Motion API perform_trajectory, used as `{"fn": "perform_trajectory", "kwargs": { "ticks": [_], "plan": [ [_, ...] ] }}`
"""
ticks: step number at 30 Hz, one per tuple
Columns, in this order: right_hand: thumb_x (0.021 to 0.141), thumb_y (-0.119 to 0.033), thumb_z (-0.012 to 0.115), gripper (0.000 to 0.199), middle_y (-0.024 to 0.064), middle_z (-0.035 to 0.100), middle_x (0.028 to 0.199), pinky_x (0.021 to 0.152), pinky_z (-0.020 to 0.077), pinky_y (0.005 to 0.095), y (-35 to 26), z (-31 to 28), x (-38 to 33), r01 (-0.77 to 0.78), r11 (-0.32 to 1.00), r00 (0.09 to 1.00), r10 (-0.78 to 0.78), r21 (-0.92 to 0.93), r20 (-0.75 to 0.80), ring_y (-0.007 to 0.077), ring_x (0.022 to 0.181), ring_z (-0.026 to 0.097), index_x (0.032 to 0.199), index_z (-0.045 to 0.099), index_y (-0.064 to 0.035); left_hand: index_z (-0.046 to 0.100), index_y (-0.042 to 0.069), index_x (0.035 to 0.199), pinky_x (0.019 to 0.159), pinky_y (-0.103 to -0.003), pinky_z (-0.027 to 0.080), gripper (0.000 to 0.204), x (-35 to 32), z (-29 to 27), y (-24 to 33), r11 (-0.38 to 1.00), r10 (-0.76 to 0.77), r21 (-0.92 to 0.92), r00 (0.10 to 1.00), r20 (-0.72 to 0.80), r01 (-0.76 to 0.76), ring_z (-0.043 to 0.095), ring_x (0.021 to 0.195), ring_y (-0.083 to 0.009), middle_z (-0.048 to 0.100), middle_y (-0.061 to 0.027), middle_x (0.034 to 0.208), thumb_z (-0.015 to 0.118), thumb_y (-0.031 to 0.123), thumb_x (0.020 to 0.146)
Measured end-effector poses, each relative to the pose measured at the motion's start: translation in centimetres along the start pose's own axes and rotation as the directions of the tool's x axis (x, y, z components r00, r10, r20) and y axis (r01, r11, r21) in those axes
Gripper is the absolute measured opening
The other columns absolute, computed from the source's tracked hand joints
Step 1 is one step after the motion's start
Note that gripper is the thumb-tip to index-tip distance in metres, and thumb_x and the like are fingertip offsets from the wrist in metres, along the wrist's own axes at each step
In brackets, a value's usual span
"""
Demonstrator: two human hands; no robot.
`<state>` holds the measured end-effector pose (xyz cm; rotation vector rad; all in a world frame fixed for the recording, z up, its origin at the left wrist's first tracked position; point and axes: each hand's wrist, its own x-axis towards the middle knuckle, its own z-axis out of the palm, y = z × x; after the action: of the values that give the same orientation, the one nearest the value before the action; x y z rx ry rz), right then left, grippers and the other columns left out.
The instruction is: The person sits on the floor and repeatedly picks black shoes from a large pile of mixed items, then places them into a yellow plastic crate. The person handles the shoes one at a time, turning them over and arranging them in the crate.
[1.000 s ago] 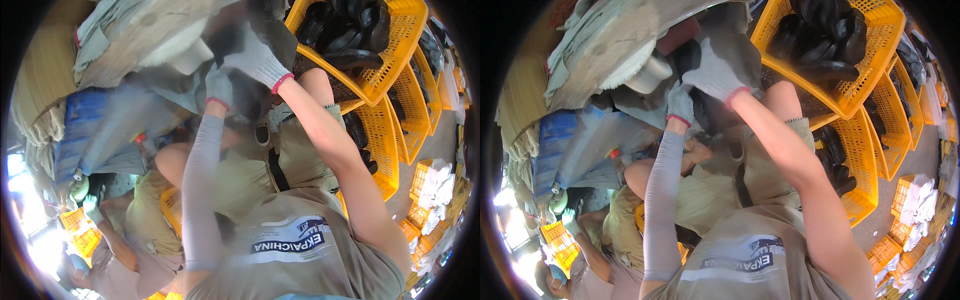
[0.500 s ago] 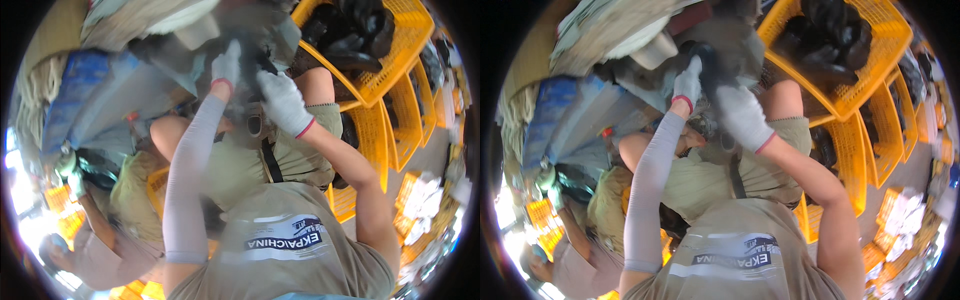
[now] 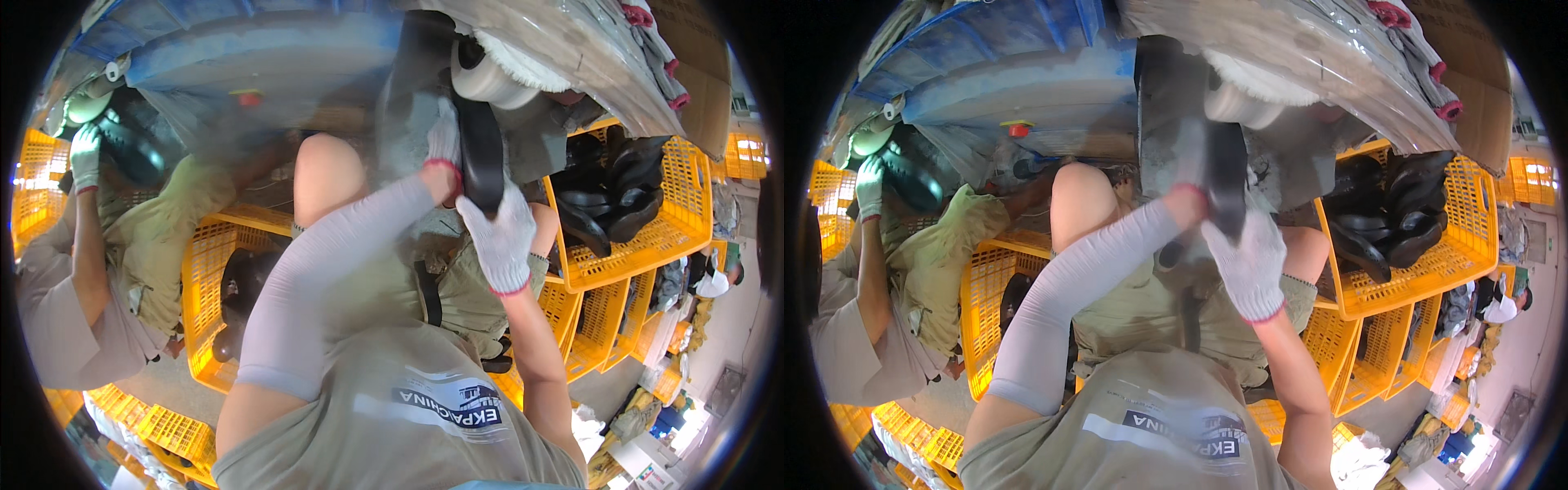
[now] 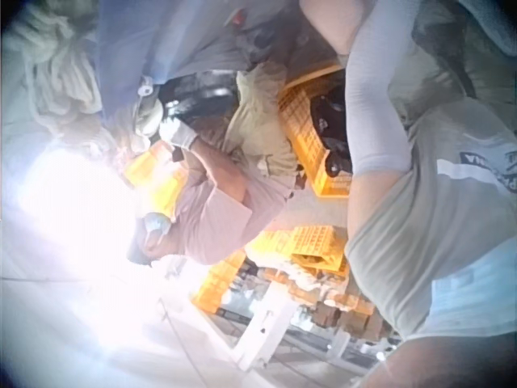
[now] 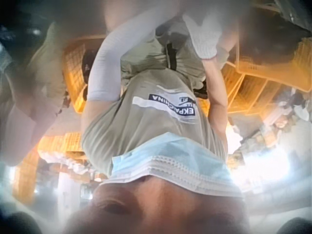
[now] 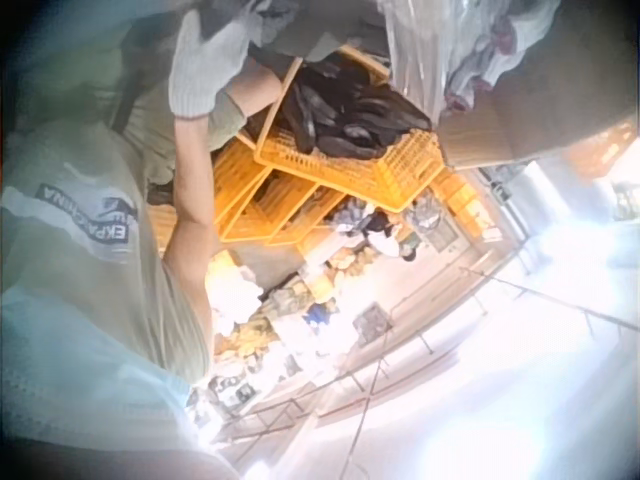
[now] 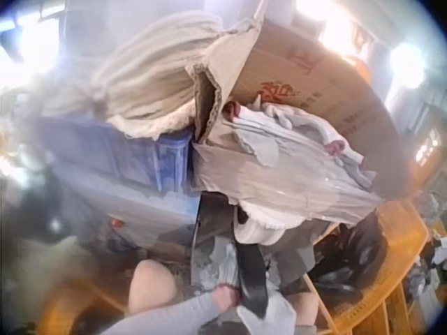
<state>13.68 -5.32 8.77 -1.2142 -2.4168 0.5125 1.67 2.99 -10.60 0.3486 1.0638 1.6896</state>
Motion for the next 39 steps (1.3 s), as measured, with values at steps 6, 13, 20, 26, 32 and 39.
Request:
{"fn": "perform_trajectory", "kwargs": {
  "ticks": [6,13,20,26,32,39],
  "plan": [
    [0.088,-0.039,0.084,0.041,0.0228,0.076,0.101,0.087,0.0572,0.0502,7.5,7.7,4.9,0.118,0.993,0.968,-0.111,0.019,-0.224,0.0454,0.099,0.072,0.104,0.074,-0.0015,0.070,0.007,0.138,0.097,-0.046,0.057,0.063,4.9,-3.5,-0.1,0.699,0.257,0.695,0.966,-0.027,-0.167,0.075,0.110,-0.0314,0.078,-0.0079,0.124,0.049,0.060,0.113],
    [0.088,-0.039,0.083,0.044,0.0221,0.077,0.097,0.083,0.0593,0.0449,6.0,5.5,6.9,0.169,0.946,0.979,-0.130,0.277,-0.154,0.0370,0.092,0.076,0.110,0.077,-0.0007,0.072,0.007,0.136,0.096,-0.044,0.057,0.057,2.3,-1.2,-0.9,0.995,0.080,0.067,0.996,-0.039,-0.078,0.075,0.109,-0.0294,0.078,-0.0062,0.124,0.048,0.055,0.116],
    [0.079,-0.026,0.079,0.063,0.0209,0.072,0.127,0.104,0.0562,0.0441,2.9,3.1,2.6,0.028,0.967,0.999,-0.034,0.252,0.020,0.0383,0.120,0.071,0.136,0.067,-0.0012,0.069,0.008,0.139,0.098,-0.042,0.057,0.055,5.2,-1.0,1.4,0.989,0.091,0.124,0.996,-0.025,-0.087,0.073,0.113,-0.0272,0.076,-0.0066,0.127,0.047,0.053,0.116],
    [0.084,-0.022,0.078,0.038,0.0290,0.072,0.094,0.082,0.0575,0.0575,2.4,2.2,4.9,-0.038,0.998,0.999,0.039,0.041,-0.014,0.0489,0.097,0.070,0.113,0.068,-0.0002,0.068,0.009,0.141,0.100,-0.040,0.057,0.053,2.4,-1.4,5.6,0.966,0.056,0.254,0.998,-0.022,-0.048,0.071,0.117,-0.0254,0.075,-0.0069,0.131,0.047,0.051,0.117],
    [0.089,-0.017,0.079,0.046,0.0223,0.071,0.101,0.078,0.0580,0.0507,0.6,-1.9,-3.7,0.080,0.993,0.997,-0.080,0.082,-0.005,0.0445,0.092,0.071,0.131,0.064,-0.0009,0.066,0.009,0.144,0.102,-0.038,0.056,0.052,-4.0,-0.6,2.7,0.998,-0.020,0.066,0.997,0.071,0.015,0.070,0.120,-0.0235,0.073,-0.0072,0.134,0.046,0.050,0.117],
    [0.095,-0.020,0.073,0.030,0.0218,0.073,0.101,0.078,0.0580,0.0515,7.2,6.5,3.1,0.107,0.992,0.960,-0.085,0.069,-0.267,0.0433,0.091,0.072,0.119,0.069,-0.0019,0.063,0.010,0.147,0.104,-0.036,0.056,0.051,5.2,-2.7,0.7,0.997,-0.036,0.070,0.997,-0.062,0.040,0.068,0.124,-0.0213,0.071,-0.0076,0.138,0.045,0.048,0.118]
  ]
}}
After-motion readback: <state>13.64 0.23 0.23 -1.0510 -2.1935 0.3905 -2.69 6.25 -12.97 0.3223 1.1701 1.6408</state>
